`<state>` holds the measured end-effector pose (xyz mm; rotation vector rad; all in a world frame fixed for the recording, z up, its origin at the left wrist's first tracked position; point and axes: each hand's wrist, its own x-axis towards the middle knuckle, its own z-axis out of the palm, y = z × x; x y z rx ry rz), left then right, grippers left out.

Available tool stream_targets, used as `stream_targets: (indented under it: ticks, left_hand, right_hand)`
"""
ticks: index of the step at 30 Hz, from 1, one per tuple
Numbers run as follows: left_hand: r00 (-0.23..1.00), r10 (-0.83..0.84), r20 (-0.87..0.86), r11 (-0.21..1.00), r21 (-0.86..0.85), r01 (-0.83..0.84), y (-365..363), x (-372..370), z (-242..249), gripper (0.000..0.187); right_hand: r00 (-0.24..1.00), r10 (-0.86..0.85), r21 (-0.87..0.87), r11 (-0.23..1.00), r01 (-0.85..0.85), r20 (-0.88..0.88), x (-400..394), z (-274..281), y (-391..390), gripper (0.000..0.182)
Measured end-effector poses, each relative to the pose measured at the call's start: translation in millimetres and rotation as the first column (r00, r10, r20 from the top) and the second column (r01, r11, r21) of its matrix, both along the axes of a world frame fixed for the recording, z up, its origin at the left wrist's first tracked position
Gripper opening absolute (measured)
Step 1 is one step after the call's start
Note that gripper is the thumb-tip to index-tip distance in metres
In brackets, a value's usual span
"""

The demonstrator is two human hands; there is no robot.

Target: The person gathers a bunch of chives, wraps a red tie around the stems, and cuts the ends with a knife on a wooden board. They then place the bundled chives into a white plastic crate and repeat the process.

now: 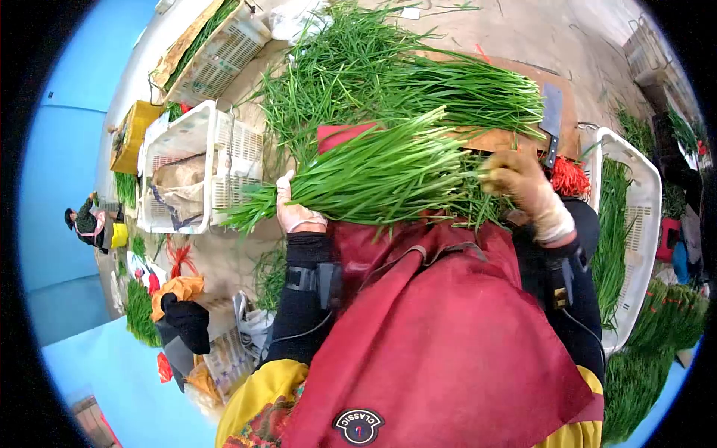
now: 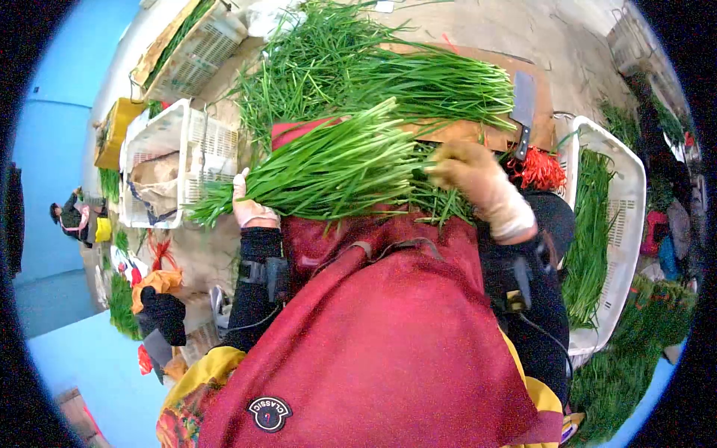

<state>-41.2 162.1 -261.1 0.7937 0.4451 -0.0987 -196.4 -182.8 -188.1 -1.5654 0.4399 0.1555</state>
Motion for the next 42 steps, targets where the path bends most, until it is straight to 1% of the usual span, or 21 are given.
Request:
stream_targets:
  ticks: [2, 3, 4, 6, 7, 8, 10, 12, 16, 20, 22, 24, 27, 30, 32, 35, 38, 39, 40, 41, 42]
  left_hand:
    - [1.0, 0.015, -0.014, 0.999, 0.032, -0.015, 2, 1, -4, 0.034]
    - [1.0, 0.013, 0.003, 0.999, 0.033, -0.013, 5, 4, -12, 0.034]
    - [1.0, 0.005, 0.018, 0.999, 0.035, -0.006, 8, 6, -19, 0.035]
    - [0.999, -0.018, 0.026, 1.0, 0.013, 0.017, 5, 7, -22, 0.034]
    - [0.999, -0.033, 0.019, 0.999, -0.004, 0.033, 2, 7, -18, 0.033]
    - [0.999, -0.045, 0.014, 0.999, -0.02, 0.045, 0, 6, -14, 0.033]
    - [0.998, -0.051, 0.022, 0.999, 0.01, 0.051, -4, 5, -11, 0.034]
    - [1.0, -0.029, -0.001, 0.999, 0.022, 0.029, -8, 4, -7, 0.034]
    - [1.0, -0.003, 0.02, 0.999, 0.038, 0.002, -6, 6, -11, 0.033]
    - [1.0, -0.018, 0.022, 1.0, -0.013, 0.018, -5, 8, -11, 0.032]
    - [0.999, 0.003, -0.043, 0.998, -0.055, -0.006, -7, 9, -7, 0.031]
    - [0.999, 0.004, -0.045, 0.999, -0.041, -0.006, -8, 5, -4, 0.031]
    - [1.0, 0.006, -0.028, 0.999, -0.031, -0.007, -6, 7, -9, 0.03]
    - [1.0, -0.005, -0.021, 0.999, -0.034, 0.004, -6, 4, -5, 0.03]
    - [0.999, -0.009, -0.031, 0.999, -0.038, 0.008, -7, 4, -5, 0.029]
    - [0.999, 0.015, -0.034, 0.998, -0.064, -0.017, -4, 8, -12, 0.028]
    - [1.0, 0.006, -0.026, 0.999, -0.052, -0.007, -5, 6, -8, 0.028]
    - [0.999, 0.016, -0.044, 0.999, -0.045, -0.018, -6, 5, -6, 0.028]
    - [0.998, 0.027, -0.064, 0.999, -0.037, -0.029, -6, 5, -4, 0.027]
    - [0.998, 0.029, -0.064, 0.999, -0.035, -0.031, -4, 6, -6, 0.027]
    - [0.999, 0.013, -0.04, 0.999, -0.044, -0.015, -1, 7, -9, 0.027]
  right_hand:
    - [0.99, 0.038, -0.327, 0.942, -0.08, -0.133, -20, -32, -44, 0.016]
    - [0.987, 0.086, -0.459, 0.878, -0.139, -0.135, -27, -29, -47, 0.021]
    - [0.986, 0.082, -0.458, 0.878, -0.139, -0.142, -31, -19, -39, 0.021]
    - [0.987, 0.102, -0.381, 0.923, -0.048, 0.122, -25, 6, -7, 0.027]
    - [0.965, 0.164, -0.424, 0.904, -0.063, 0.206, -20, 12, 7, 0.032]
    - [0.976, 0.209, -0.496, 0.855, -0.154, 0.058, -10, 30, 18, 0.035]
    - [0.96, 0.276, -0.688, 0.704, -0.176, 0.037, 5, 29, 34, 0.042]
    - [0.931, 0.338, -0.806, 0.585, -0.091, 0.14, 21, -2, 41, 0.049]
    - [0.945, 0.322, -0.789, 0.596, -0.151, 0.062, 37, 7, 57, 0.044]
    - [0.925, 0.291, -0.855, 0.515, 0.061, 0.242, 45, -18, 67, 0.039]
    - [0.948, 0.236, -0.834, 0.55, 0.049, 0.212, 47, -24, 70, 0.039]
    - [0.91, 0.186, -0.8, 0.562, 0.212, 0.372, 48, -38, 70, 0.037]
    - [0.889, 0.177, -0.75, 0.618, 0.234, 0.422, 40, -49, 66, 0.039]
    - [0.852, 0.192, -0.744, 0.602, 0.29, 0.487, 38, -47, 70, 0.041]
    - [0.871, 0.196, -0.741, 0.626, 0.242, 0.45, 40, -41, 71, 0.041]
    - [0.831, 0.349, -0.772, 0.62, 0.141, 0.433, 43, -36, 71, 0.026]
    - [0.841, 0.316, -0.737, 0.663, 0.136, 0.44, 44, -44, 68, 0.023]
    - [0.81, 0.303, -0.681, 0.716, 0.154, 0.502, 44, -44, 65, 0.019]
    - [0.809, 0.304, -0.679, 0.718, 0.153, 0.504, 43, -45, 63, 0.019]
    - [0.812, 0.185, -0.451, 0.886, 0.106, 0.554, 41, -49, 59, 0.016]
    - [0.822, 0.058, -0.184, 0.981, 0.058, 0.566, 37, -52, 53, 0.014]
